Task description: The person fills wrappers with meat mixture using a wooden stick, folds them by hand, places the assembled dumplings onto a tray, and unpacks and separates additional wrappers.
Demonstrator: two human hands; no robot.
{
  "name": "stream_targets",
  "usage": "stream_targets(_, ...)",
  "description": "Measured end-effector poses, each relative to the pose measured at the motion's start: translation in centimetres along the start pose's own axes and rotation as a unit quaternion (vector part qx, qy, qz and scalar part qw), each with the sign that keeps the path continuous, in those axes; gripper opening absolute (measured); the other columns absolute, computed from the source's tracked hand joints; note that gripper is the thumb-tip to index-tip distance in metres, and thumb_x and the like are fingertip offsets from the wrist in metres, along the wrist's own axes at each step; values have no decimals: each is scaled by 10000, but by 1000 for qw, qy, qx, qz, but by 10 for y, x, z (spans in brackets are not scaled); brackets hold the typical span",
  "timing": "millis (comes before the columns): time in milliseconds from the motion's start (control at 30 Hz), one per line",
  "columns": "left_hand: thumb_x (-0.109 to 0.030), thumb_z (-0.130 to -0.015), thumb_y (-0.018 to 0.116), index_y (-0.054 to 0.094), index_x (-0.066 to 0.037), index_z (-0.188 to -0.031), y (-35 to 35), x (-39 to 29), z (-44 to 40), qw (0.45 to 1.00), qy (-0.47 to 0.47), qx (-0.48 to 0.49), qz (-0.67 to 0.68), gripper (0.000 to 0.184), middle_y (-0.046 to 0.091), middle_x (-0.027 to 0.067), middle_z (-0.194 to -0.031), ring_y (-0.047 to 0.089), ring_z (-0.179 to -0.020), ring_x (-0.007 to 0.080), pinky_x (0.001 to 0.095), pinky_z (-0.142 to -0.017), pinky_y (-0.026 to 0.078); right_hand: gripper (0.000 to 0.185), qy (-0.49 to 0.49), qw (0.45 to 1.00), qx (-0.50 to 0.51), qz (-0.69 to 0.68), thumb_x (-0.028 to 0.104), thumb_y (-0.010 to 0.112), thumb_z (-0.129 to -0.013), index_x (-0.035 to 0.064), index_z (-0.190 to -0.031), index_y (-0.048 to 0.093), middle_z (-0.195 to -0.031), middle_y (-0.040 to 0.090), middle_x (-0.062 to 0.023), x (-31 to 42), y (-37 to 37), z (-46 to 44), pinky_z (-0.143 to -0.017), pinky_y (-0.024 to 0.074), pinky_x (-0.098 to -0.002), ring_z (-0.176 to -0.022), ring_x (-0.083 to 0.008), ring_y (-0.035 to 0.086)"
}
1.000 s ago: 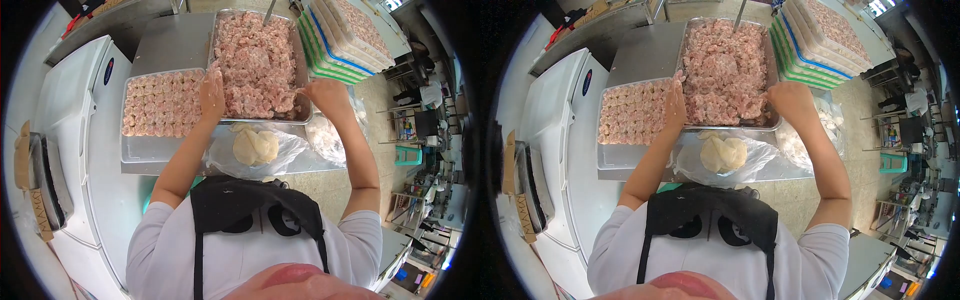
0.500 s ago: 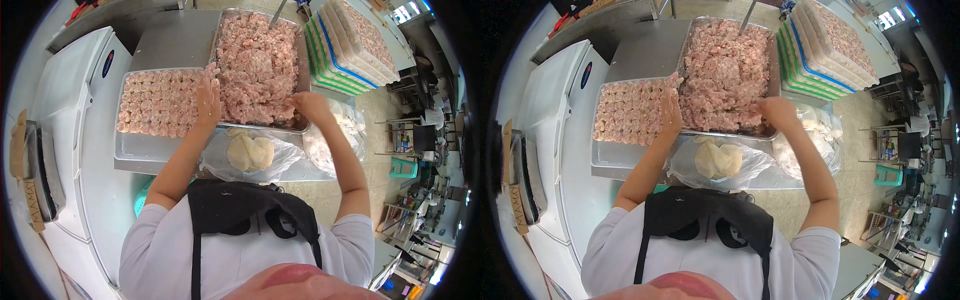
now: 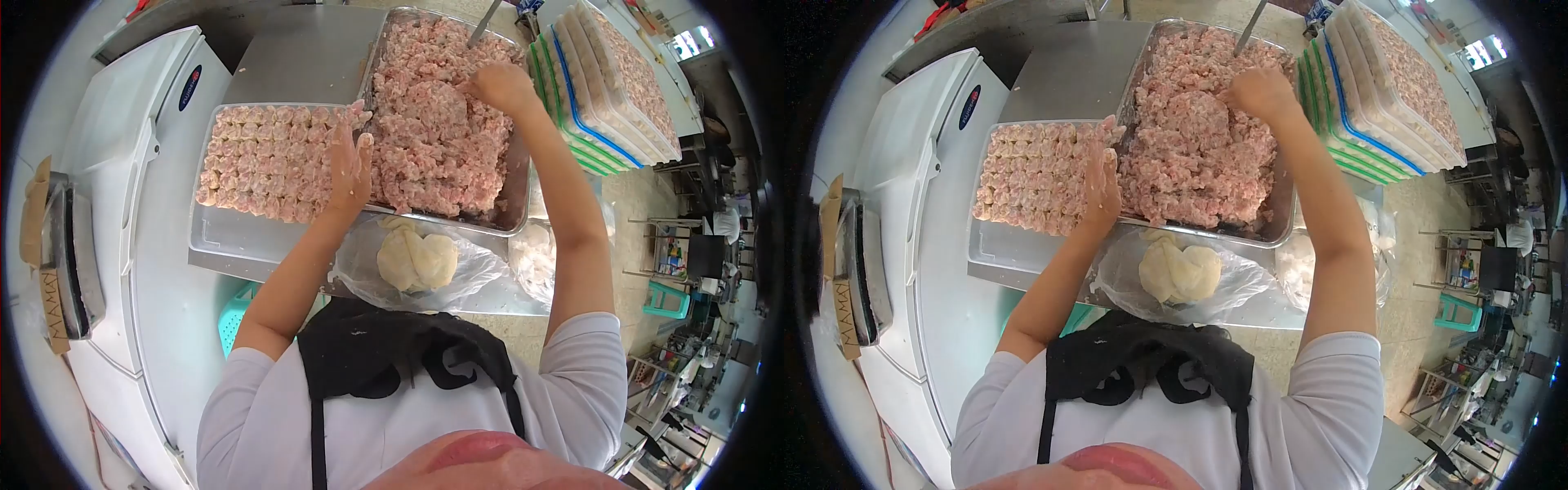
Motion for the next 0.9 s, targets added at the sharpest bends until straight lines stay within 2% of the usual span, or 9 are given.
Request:
stream_targets(67, -378, -1005, 322, 332, 61, -1377, -1, -3, -1, 1000, -15, -1, 11, 576, 429, 226, -1378, 365, -1304, 389, 457, -1125, 199, 432, -10, 999, -18, -28, 492, 563, -865, 85, -844, 707, -886, 687, -132, 9, 8, 3, -758, 529, -443, -883, -327, 660)
stream_targets(167, -363, -1006, 327, 339, 56, -1380, 1, -5, 1, 999, -37, -5, 30, 562, 425, 226, -1383, 365, -1306, 381, 450, -1122, 207, 381, -63, 991, -37, -115, 455, 522, -894, 124, -812, 691, -798, 671, -130, 29, 26, 28, -725, 517, -464, -798, -339, 652)
stream_targets(200, -357, -1007, 329, 341, 52, -1382, 2, -6, 2, 998, -43, -8, 37, 555, 424, 225, -1385, 366, -1306, 378, 447, -1120, 210, 373, -80, 992, -8, -100, 433, 545, -885, 103, -763, 669, -751, 661, -124, 45, 9, 40, -681, 513, -456, -751, -327, 651)
stream_targets(300, -331, -1007, 345, 342, 49, -1388, 1, -8, 4, 999, -38, -5, 9, 538, 423, 226, -1388, 372, -1301, 375, 437, -1108, 228, 344, -100, 994, 12, -47, 427, 577, -852, 108, -818, 699, -802, 683, -124, 46, -9, 62, -702, 532, -424, -802, -315, 670)
stream_targets(400, -311, -1005, 362, 344, 45, -1389, 1, -6, 4, 999, -38, 20, -13, 523, 419, 224, -1393, 374, -1301, 373, 435, -1104, 232, 319, -128, 992, 5, -2, 397, 571, -859, 115, -775, 696, -766, 682, -102, 39, -26, 98, -671, 530, -419, -753, -308, 671)
stream_targets(600, -293, -999, 384, 363, 30, -1380, 3, 0, 5, 1000, 4, -6, 20, 500, 442, 217, -1374, 392, -1289, 363, 431, -1098, 246, 373, -23, 997, 58, -34, 406, 592, -839, 69, -712, 687, -708, 667, -123, 30, -7, 153, -619, 522, -413, -706, -298, 672)
stream_targets(700, -298, -996, 390, 367, 37, -1373, 2, 1, 3, 998, -43, 21, 35, 505, 459, 219, -1356, 417, -1266, 368, 433, -1094, 252, 394, -17, 998, 61, 16, 404, 605, -826, 37, -703, 678, -694, 655, -138, 25, -41, 155, -612, 520, -418, -695, -302, 668)
stream_targets(800, -318, -991, 397, 377, 36, -1364, 3, 3, 3, 999, -33, 6, 35, 515, 468, 221, -1346, 433, -1248, 378, 447, -1091, 256, 388, 45, 994, 37, 94, 447, 587, -839, 94, -693, 654, -694, 639, -98, 18, -105, 153, -572, 496, -427, -684, -299, 645)
stream_targets(900, -331, -986, 409, 399, 23, -1353, 3, 4, 2, 1000, -4, -1, -6, 510, 483, 223, -1328, 447, -1227, 385, 457, -1081, 270, 344, 74, 993, -60, 68, 387, 586, -862, 86, -711, 655, -720, 641, -104, 26, -116, 132, -599, 500, -428, -705, -292, 647)
Point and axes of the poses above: each hand's wrist, its own z-axis away from the middle knuckle, its own y-axis out of the palm, x = y × z, the point moved 2 cm from there along -z, towards the middle knuckle
